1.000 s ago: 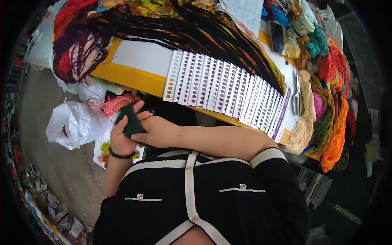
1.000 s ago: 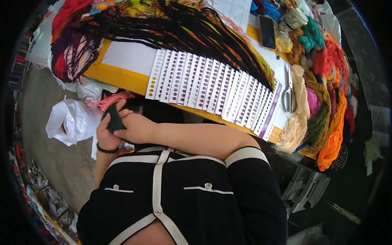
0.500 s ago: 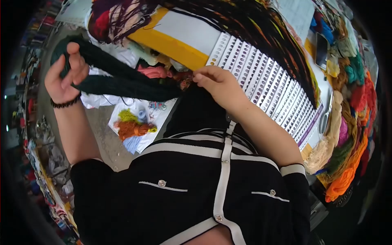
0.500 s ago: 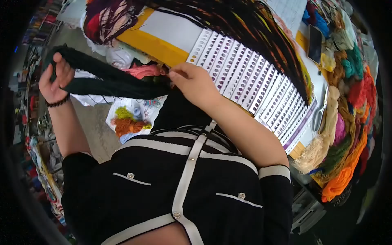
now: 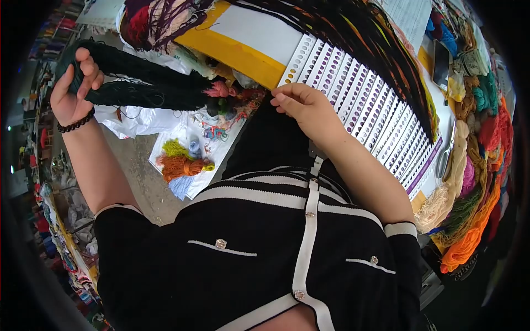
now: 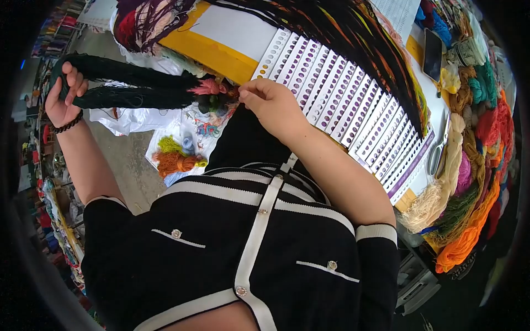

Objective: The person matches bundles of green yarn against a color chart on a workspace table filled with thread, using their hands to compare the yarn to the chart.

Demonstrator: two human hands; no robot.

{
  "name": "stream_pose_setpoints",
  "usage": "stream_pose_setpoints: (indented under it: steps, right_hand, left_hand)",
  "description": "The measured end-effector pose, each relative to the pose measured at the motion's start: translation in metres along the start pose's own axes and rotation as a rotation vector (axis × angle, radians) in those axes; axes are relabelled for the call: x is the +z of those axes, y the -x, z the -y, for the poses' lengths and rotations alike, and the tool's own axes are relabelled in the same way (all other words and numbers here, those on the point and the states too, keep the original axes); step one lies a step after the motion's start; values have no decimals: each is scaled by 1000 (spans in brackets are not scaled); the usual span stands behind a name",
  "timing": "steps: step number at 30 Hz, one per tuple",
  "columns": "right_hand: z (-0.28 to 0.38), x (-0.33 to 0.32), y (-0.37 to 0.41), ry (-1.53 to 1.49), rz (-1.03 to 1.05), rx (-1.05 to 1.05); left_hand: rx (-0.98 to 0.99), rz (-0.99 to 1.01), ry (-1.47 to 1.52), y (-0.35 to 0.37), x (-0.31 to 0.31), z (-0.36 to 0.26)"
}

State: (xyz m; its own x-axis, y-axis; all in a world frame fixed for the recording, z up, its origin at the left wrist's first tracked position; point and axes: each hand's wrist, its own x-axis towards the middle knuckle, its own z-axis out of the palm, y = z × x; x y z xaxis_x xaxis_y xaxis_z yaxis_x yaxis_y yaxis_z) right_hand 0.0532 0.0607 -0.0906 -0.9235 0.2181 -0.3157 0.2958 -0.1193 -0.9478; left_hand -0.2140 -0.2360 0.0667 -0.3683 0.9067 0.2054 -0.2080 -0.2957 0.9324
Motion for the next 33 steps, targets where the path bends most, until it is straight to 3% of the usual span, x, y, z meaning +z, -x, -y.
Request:
stream_pose_setpoints:
  steps: [3,6,8,10,11,12,14,16,17,18,19,22,24,26,28,30,32,33]
  right_hand:
    - [-2,2,-4,22,6,-16]
    - [5,4,-6,105,31,-63]
    - [16,8,-5,179,52,-90]
    - [28,16,-2,35,171,-149]
    - [35,23,2,88,181,-259]
    - [32,34,0,214,138,-461]
    - [22,57,-7,-98,390,-662]
    - [24,58,4,401,483,-349]
    - [32,56,13,236,537,-239]
    - [36,56,15,205,547,-175]
    - [38,55,14,258,540,-186]
    - [38,53,11,370,506,-181]
    - [37,47,7,440,471,-167]
    - [34,35,6,353,253,-465]
    - [43,21,10,299,117,-310]
    - [46,9,12,164,15,-216]
    - [49,3,14,218,-38,-305]
    - [50,2,14,271,-101,-382]
  left_hand:
    - [-2,-10,5,2,0,5]
    - [4,-116,-226,-1,18,23]
    - [9,-204,-269,-7,40,45]
    - [-30,-266,-208,-12,71,73]
    - [-17,-278,-279,-14,94,92]
    - [-75,-215,-218,-14,108,110]
    - [-151,-70,-127,-15,135,139]
    - [-63,-46,214,-22,151,148]
    - [-52,-38,214,-25,146,150]
    - [-12,-144,510,-28,137,151]
    - [26,-252,807,-29,128,153]
    - [20,-193,1028,-22,100,162]
    - [7,-160,1006,-20,95,165]
    - [38,-162,1042,-17,75,161]
    - [40,-311,682,-25,77,132]
    - [-168,-678,109,-44,110,122]
    - [-154,-427,-361,-41,114,145]
    - [-198,-367,-274,-42,120,152]
